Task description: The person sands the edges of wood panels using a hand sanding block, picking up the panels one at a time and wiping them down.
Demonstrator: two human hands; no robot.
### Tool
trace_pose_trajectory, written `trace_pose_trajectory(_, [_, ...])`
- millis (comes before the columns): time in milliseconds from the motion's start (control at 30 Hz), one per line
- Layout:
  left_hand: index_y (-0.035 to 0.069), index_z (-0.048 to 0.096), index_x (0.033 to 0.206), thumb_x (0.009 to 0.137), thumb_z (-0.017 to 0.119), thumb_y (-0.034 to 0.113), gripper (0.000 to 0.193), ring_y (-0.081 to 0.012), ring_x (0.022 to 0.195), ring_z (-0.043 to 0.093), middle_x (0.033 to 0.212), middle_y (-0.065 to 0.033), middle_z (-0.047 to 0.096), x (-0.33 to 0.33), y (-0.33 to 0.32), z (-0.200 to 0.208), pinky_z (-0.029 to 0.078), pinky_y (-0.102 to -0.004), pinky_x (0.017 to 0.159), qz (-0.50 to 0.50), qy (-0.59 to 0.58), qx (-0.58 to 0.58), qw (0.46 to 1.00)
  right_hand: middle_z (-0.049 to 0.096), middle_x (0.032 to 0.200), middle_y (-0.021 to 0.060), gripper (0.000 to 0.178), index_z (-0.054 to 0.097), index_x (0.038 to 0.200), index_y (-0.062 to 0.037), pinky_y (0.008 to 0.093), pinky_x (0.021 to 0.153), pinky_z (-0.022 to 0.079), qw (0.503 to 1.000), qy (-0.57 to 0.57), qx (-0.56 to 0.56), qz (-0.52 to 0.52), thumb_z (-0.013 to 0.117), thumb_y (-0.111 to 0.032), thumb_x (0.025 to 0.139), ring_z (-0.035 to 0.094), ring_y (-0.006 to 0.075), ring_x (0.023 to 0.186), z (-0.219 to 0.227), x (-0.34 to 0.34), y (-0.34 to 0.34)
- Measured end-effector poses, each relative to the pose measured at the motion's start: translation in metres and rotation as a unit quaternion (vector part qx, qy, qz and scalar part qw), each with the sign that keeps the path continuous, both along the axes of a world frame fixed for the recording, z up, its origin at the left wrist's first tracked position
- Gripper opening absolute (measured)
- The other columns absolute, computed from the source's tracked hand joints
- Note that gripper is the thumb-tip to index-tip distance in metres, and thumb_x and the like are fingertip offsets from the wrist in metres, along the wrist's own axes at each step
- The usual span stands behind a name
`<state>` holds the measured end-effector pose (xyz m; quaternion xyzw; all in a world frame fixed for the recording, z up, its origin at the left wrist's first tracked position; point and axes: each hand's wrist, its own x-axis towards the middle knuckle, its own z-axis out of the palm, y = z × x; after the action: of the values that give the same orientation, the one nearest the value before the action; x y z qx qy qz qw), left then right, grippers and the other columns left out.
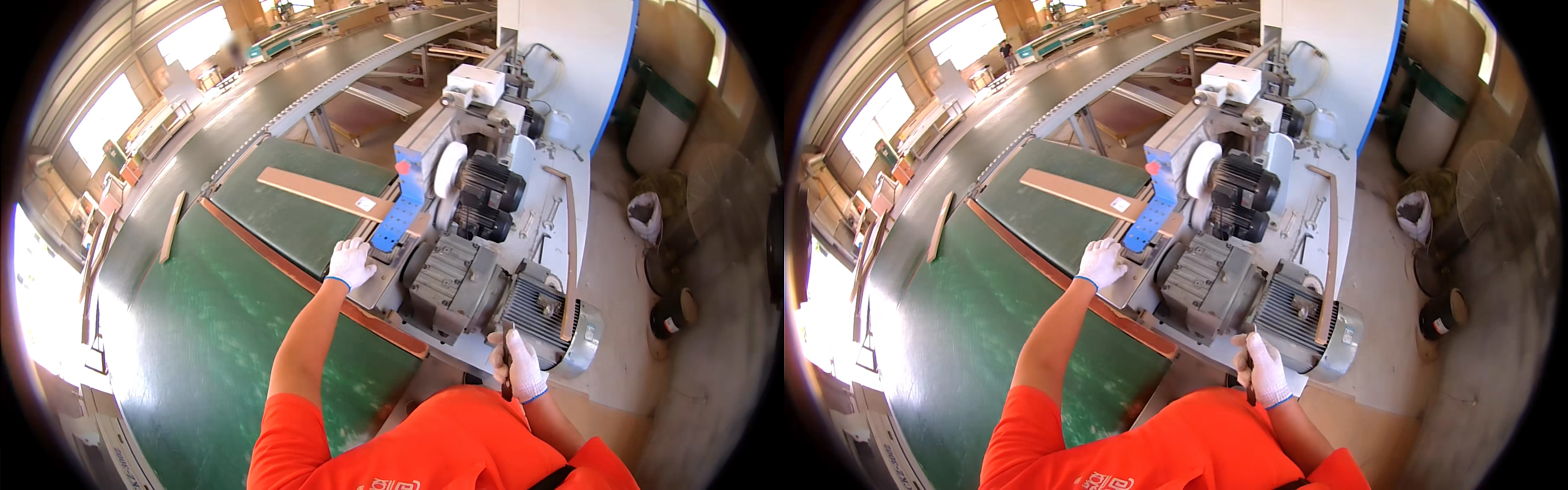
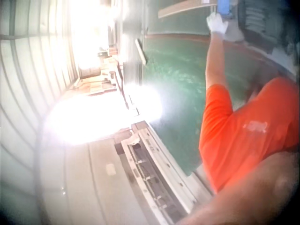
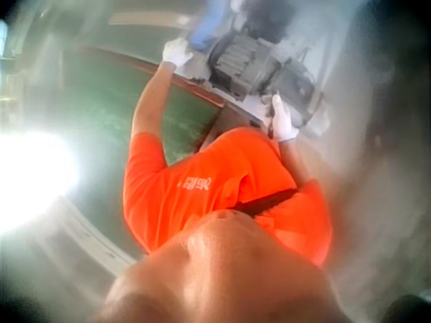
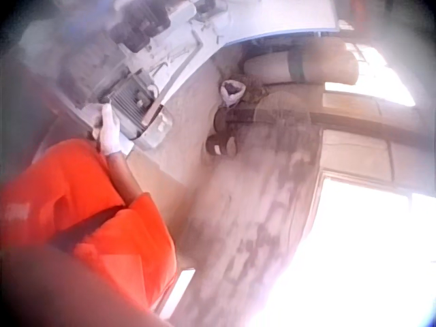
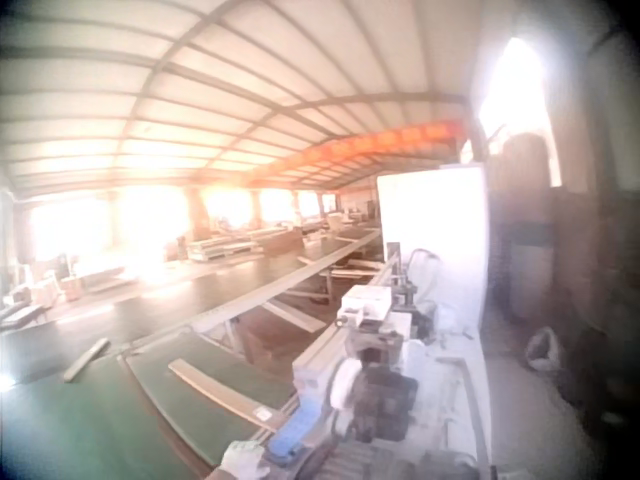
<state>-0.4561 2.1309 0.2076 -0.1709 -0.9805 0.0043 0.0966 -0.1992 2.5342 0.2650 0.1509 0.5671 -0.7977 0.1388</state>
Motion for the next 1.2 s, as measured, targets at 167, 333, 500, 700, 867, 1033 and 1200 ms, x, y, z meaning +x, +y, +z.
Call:
trace_pose_trajectory(167, [0.005,0.062,0.131,0.076,0.079,0.053,0.075,-0.0338,0.128,0.057,0.134,-0.0153,0.061,-0.017,0.008,-0.003,0.042,-0.0465,0.111,0.068,-0.057,-0.049,0.995,0.056,0.068,0.0018,0.059,0.063,0.116,-0.0005,0.0268,0.044,0.031,0.998,-0.041,-0.024,-0.045,0.051,-0.058,0.108,0.040,0.0090,0.047,-0.011,0.010,0.023])
trace_pose_trajectory(333, [0.001,0.045,0.153,0.074,0.079,0.065,0.107,-0.0420,0.150,0.035,0.154,-0.0220,0.046,-0.013,-0.004,-0.007,0.030,-0.0508,0.124,-0.009,-0.072,-0.073,0.995,0.057,0.069,0.0032,0.057,0.063,0.116,-0.0010,0.0273,0.044,0.034,0.996,-0.068,-0.019,-0.048,0.050,-0.057,0.108,0.043,0.0102,0.047,-0.016,0.009,0.027])
trace_pose_trajectory(500, [0.008,0.050,0.149,0.082,0.076,0.057,0.087,-0.0403,0.142,0.044,0.145,-0.0180,0.053,0.002,-0.016,-0.020,0.036,-0.0515,0.119,-0.202,-0.050,-0.060,0.976,0.059,0.068,0.0032,0.054,0.063,0.116,0.0021,0.0266,0.044,0.036,0.996,-0.070,-0.025,-0.044,0.048,-0.050,0.111,0.046,0.0097,0.047,-0.012,0.004,0.021])
trace_pose_trajectory(700, [0.007,0.053,0.143,0.082,0.078,0.054,0.081,-0.0397,0.132,0.052,0.138,-0.0198,0.055,0.038,0.023,-0.023,0.041,-0.0526,0.112,-0.188,-0.038,-0.050,0.980,0.061,0.069,0.0033,0.053,0.063,0.118,0.0017,0.0268,0.045,0.038,0.998,-0.059,-0.023,-0.003,0.047,-0.048,0.111,0.049,0.0101,0.048,-0.009,0.001,0.009])
trace_pose_trajectory(867, [0.005,0.053,0.141,0.071,0.083,0.062,0.095,-0.0389,0.126,0.054,0.134,-0.0185,0.057,0.069,0.064,0.016,0.043,-0.0513,0.108,-0.123,-0.079,-0.011,0.989,0.064,0.076,0.0042,0.053,0.063,0.122,0.0010,0.0265,0.046,0.039,0.996,-0.046,-0.010,0.075,0.046,-0.049,0.111,0.052,0.0104,0.050,0.004,-0.008,-0.010])
trace_pose_trajectory(1033, [0.007,0.061,0.118,0.061,0.094,0.053,0.080,-0.0351,0.118,0.056,0.124,-0.0158,0.057,0.135,0.095,0.166,0.045,-0.0481,0.103,-0.116,0.199,0.108,0.967,0.063,0.081,0.0041,0.056,0.059,0.130,0.0026,0.0242,0.054,0.042,0.980,0.128,-0.013,0.155,0.045,-0.048,0.112,0.051,0.0083,0.058,0.033,-0.042,-0.071])
trace_pose_trajectory(1200, [0.004,0.056,0.090,0.047,0.106,0.032,0.071,-0.0224,0.075,0.061,0.084,-0.0088,0.058,0.220,0.098,0.283,0.052,-0.0361,0.069,-0.063,0.233,0.267,0.933,0.061,0.086,0.0013,0.042,0.057,0.129,0.0023,0.0228,0.062,0.043,0.918,0.316,-0.158,0.180,0.049,-0.034,0.109,0.050,0.0062,0.068,0.091,-0.051,-0.146])
